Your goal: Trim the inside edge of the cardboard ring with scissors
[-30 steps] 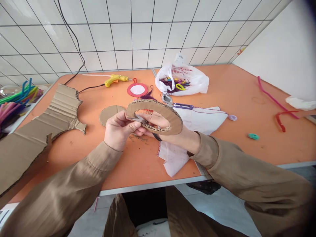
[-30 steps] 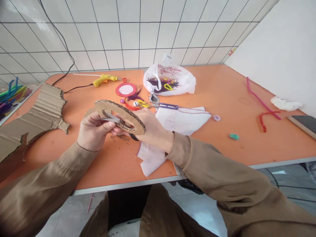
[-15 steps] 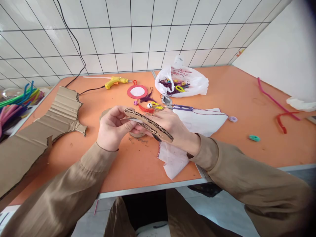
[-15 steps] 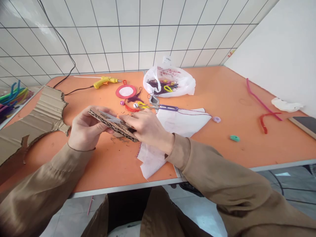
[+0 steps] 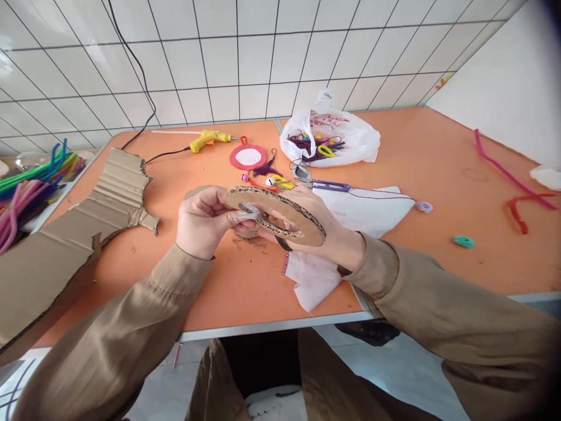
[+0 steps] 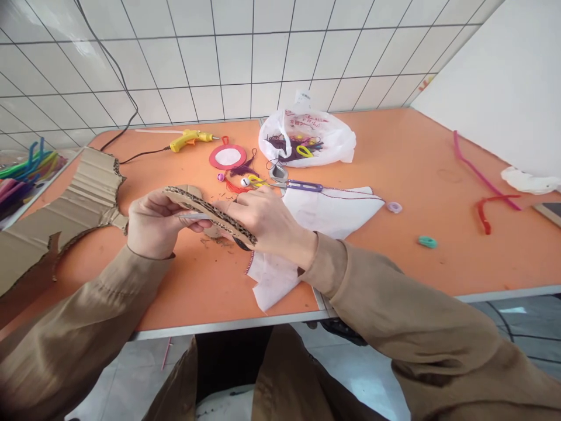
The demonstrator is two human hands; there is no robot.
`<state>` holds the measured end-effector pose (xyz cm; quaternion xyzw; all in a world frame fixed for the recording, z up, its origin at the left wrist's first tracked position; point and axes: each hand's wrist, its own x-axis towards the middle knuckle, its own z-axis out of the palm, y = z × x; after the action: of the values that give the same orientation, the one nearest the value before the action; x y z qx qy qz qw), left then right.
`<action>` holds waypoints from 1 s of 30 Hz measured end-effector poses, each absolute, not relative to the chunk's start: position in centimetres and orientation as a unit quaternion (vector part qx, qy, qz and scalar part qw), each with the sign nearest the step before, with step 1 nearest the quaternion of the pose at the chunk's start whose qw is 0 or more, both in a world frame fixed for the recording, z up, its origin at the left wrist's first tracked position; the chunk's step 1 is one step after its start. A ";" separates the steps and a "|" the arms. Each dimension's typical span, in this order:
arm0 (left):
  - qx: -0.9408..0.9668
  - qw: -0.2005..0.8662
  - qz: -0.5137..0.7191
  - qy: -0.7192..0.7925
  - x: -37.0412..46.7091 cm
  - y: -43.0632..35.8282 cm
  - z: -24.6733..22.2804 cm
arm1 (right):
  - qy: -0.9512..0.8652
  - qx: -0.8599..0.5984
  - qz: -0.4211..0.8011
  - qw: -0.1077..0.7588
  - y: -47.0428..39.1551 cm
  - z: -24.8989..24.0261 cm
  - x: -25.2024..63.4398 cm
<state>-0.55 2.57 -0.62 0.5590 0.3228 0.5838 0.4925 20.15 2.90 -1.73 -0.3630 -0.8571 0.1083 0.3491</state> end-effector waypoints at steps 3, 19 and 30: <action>0.573 0.472 0.585 0.327 -0.6 2.8 -1.2 | -0.885 -0.346 -0.024 0.311 2.8 -2.0 20.2; 0.565 0.497 0.580 0.311 -0.4 2.2 -0.2 | -0.899 -0.311 -0.053 0.304 2.7 -1.1 20.4; 0.565 0.488 0.592 0.303 -0.3 2.0 -0.2 | -0.895 -0.274 -0.064 0.347 2.9 -1.3 20.0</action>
<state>-0.29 2.04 -0.19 0.5654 0.3028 0.5920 0.4880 20.00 2.88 -1.34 -0.2742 -0.8946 -0.0638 0.3470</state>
